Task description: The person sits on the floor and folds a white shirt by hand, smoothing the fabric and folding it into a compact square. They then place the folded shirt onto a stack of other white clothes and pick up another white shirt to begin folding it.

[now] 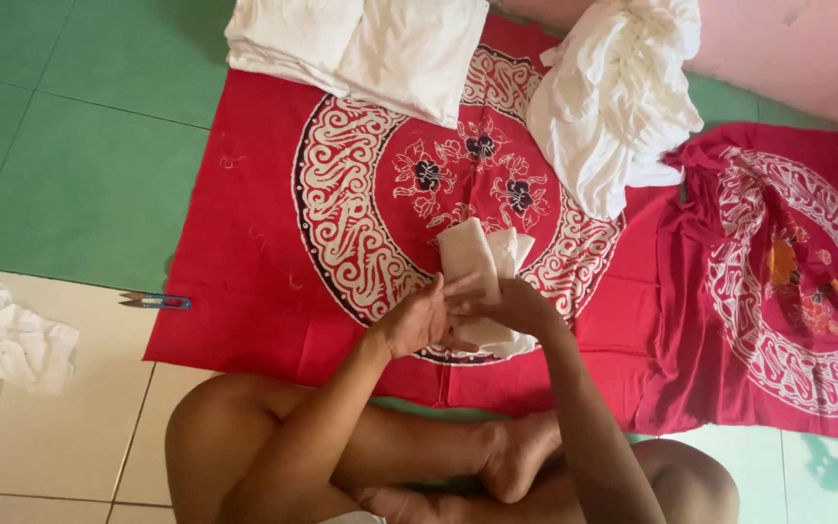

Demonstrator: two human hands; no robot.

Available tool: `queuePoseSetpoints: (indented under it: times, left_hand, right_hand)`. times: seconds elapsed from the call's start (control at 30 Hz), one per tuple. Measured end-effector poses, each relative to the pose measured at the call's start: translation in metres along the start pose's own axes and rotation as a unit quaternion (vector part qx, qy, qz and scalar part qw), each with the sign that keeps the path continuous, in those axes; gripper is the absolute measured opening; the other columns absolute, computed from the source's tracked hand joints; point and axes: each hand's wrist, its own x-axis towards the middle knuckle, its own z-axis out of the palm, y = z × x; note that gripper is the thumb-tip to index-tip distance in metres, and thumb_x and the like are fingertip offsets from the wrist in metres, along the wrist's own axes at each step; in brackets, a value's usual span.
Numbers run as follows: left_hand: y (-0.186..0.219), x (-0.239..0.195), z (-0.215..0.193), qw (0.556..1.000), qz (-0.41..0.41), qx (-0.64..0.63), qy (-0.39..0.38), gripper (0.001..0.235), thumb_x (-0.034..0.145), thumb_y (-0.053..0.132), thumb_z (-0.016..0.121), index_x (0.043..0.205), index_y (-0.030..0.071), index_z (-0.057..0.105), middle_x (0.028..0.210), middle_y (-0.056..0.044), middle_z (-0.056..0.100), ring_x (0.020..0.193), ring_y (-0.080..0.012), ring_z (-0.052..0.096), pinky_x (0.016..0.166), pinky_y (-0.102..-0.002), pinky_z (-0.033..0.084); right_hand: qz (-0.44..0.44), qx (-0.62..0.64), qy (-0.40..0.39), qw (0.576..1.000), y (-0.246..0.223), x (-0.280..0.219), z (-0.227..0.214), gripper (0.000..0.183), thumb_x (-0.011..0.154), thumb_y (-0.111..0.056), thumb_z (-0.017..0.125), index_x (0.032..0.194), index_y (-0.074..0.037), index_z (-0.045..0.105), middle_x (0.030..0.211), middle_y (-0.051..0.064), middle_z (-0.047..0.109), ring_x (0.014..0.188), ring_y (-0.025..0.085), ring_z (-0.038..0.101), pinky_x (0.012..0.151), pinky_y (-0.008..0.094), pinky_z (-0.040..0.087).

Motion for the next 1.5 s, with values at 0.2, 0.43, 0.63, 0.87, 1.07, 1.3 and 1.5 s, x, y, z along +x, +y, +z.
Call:
queuePoseSetpoints:
  times: [0.2,0.43,0.63,0.87,1.07,1.3,1.5]
  left_hand:
    - [0.0,0.015,-0.063,0.925,0.135,-0.031,0.354,0.052,0.1,0.06,0.055,0.122,0.014,0.065,0.109,-0.006,0.075,0.094,-0.0238,0.074,0.072,-0.035,0.054]
    - [0.009,0.01,-0.072,0.872,0.188,-0.104,0.439,0.029,0.1,0.049,0.057,0.101,0.02,0.065,0.091,0.002,0.073,0.077,-0.0173,0.071,0.059,-0.026,0.048]
    - [0.024,0.008,-0.055,0.873,0.168,-0.121,0.441,0.025,0.102,0.035,0.06,0.097,0.012,0.069,0.086,-0.004,0.073,0.07,-0.0171,0.066,0.059,-0.029,0.044]
    - [0.036,0.007,-0.05,0.867,0.141,-0.118,0.463,0.026,0.103,0.032,0.058,0.099,0.009,0.069,0.089,-0.007,0.074,0.071,-0.0184,0.066,0.06,-0.03,0.043]
    - [0.041,0.005,-0.041,0.863,0.109,-0.118,0.48,0.021,0.098,0.031,0.063,0.1,0.011,0.067,0.091,-0.007,0.076,0.073,-0.0187,0.067,0.064,-0.031,0.044]
    - [0.038,0.004,-0.036,0.871,0.103,-0.111,0.467,0.016,0.099,0.026,0.062,0.097,0.011,0.066,0.092,-0.007,0.076,0.074,-0.0176,0.066,0.068,-0.031,0.045]
    - [0.035,0.006,-0.041,0.873,0.104,-0.1,0.466,0.016,0.099,0.023,0.063,0.1,0.009,0.068,0.093,-0.009,0.076,0.072,-0.0177,0.065,0.063,-0.029,0.045]
  right_hand:
    - [0.07,-0.14,0.069,0.985,0.054,0.045,0.02,0.049,0.086,-0.056,0.067,0.125,-0.026,0.071,0.121,0.008,0.073,0.109,0.037,0.072,0.095,0.052,0.058]
    - [-0.031,-0.357,0.146,0.922,-0.05,0.096,-0.11,0.033,0.094,-0.046,0.061,0.126,-0.04,0.067,0.121,0.0,0.072,0.102,0.031,0.076,0.086,0.046,0.062]
    - [-0.287,-0.35,0.265,0.851,-0.129,0.239,-0.219,0.032,0.091,-0.014,0.074,0.121,-0.025,0.076,0.098,0.009,0.077,0.079,0.032,0.076,0.055,0.045,0.06]
    - [-0.177,-0.306,0.178,0.919,-0.182,0.356,-0.275,0.048,0.096,-0.033,0.072,0.137,-0.009,0.067,0.127,0.018,0.068,0.112,0.039,0.064,0.086,0.054,0.052]
    - [-0.177,-0.254,0.227,0.923,-0.187,0.37,-0.285,0.051,0.098,-0.024,0.071,0.145,-0.008,0.061,0.135,0.022,0.062,0.117,0.044,0.058,0.092,0.057,0.048]
    - [-0.251,-0.281,0.301,0.876,-0.19,0.386,-0.284,0.043,0.094,-0.018,0.065,0.137,-0.015,0.07,0.115,0.018,0.07,0.102,0.046,0.064,0.077,0.058,0.05]
    - [-0.194,-0.345,0.31,0.865,-0.163,0.443,-0.275,0.038,0.094,-0.021,0.063,0.13,-0.011,0.067,0.111,0.019,0.064,0.102,0.045,0.065,0.077,0.06,0.054]
